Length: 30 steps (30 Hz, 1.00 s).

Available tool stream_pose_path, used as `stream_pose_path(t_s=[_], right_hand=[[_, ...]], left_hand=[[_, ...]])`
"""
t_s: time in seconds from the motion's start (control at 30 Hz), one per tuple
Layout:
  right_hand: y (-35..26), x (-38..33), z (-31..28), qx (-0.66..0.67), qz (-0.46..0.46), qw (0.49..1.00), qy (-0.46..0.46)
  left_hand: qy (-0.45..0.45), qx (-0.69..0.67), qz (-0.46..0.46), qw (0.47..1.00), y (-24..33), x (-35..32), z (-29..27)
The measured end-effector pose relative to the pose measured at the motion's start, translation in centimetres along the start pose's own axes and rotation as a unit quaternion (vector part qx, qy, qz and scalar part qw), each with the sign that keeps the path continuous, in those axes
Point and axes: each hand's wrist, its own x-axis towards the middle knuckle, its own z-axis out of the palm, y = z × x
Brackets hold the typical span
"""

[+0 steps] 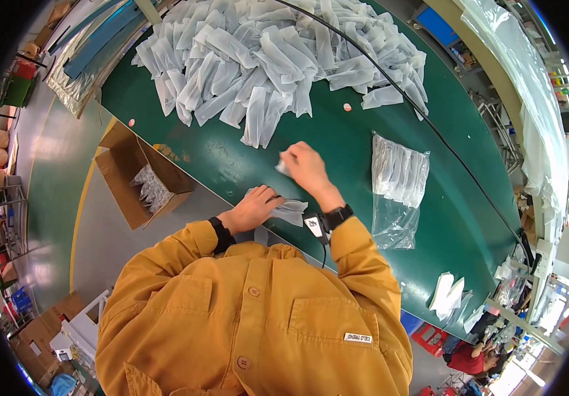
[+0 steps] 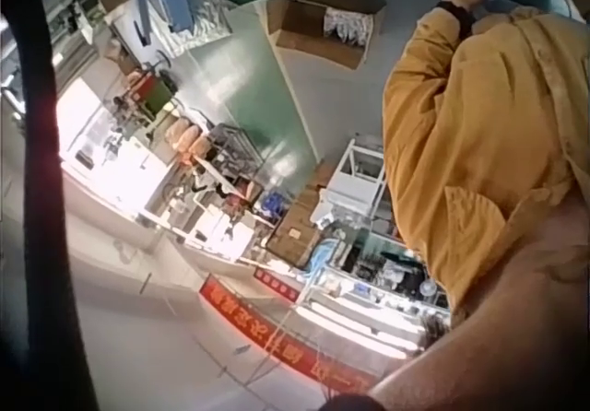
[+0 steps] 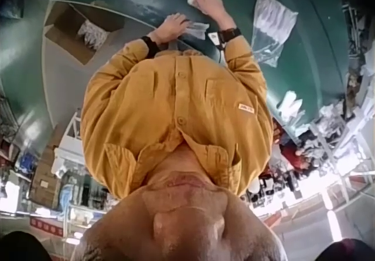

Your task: The person gathers small wrapped items into a stack, places the stack into a plastic bag, and puts the filled bag into a cardboard box, repeating the process for a second bag.

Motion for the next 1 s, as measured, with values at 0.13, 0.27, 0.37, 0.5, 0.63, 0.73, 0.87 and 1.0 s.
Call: stream_pose_path(t_s=[0.13, 0.27, 0.37, 0.5, 0.63, 0.73, 0.87, 1.0], right_hand=[[1.0, -0.7, 0.6, 0.018, -0.001, 1.0, -0.022], [2.6, -2.6, -0.5, -0.099, -0.016, 0.995, -0.026], [3.5, -3.6, 0.2, -0.123, -0.006, 0.99, -0.07], [3.5, -4.3, 1.3, -0.095, -0.02, 0.99, -0.106], [1.5, -2.9, 0.8, -0.078, -0.063, 0.976, -0.193], [-0.9, 2.0, 2.8, -0.034, -0.019, 0.997, -0.065], [-4.0, 8.1, 8.0, -0.237, -0.009, 0.971, 0.025], [-3.3, 8.5, 8.6, -0.237, -0.026, 0.971, 0.016]], left_hand=[[-0.002, 0.007, -0.004, 1.0, 0.1, -0.3, 0.1], [0.0, -0.033, -0.009, 0.999, 0.8, 0.1, -0.7], [0.077, 0.021, 0.037, 0.996, 1.5, 0.5, -1.9], [0.079, 0.09, 0.029, 0.992, 2.3, 1.6, -3.5], [0.023, 0.054, 0.027, 0.998, 0.3, 0.7, -1.2], [0.023, 0.059, 0.029, 0.998, 0.2, 0.8, -0.6], [0.012, 0.072, 0.028, 0.997, -0.3, 0.4, -0.2], [0.012, 0.049, -0.011, 0.999, -0.7, -0.1, -0.7]])
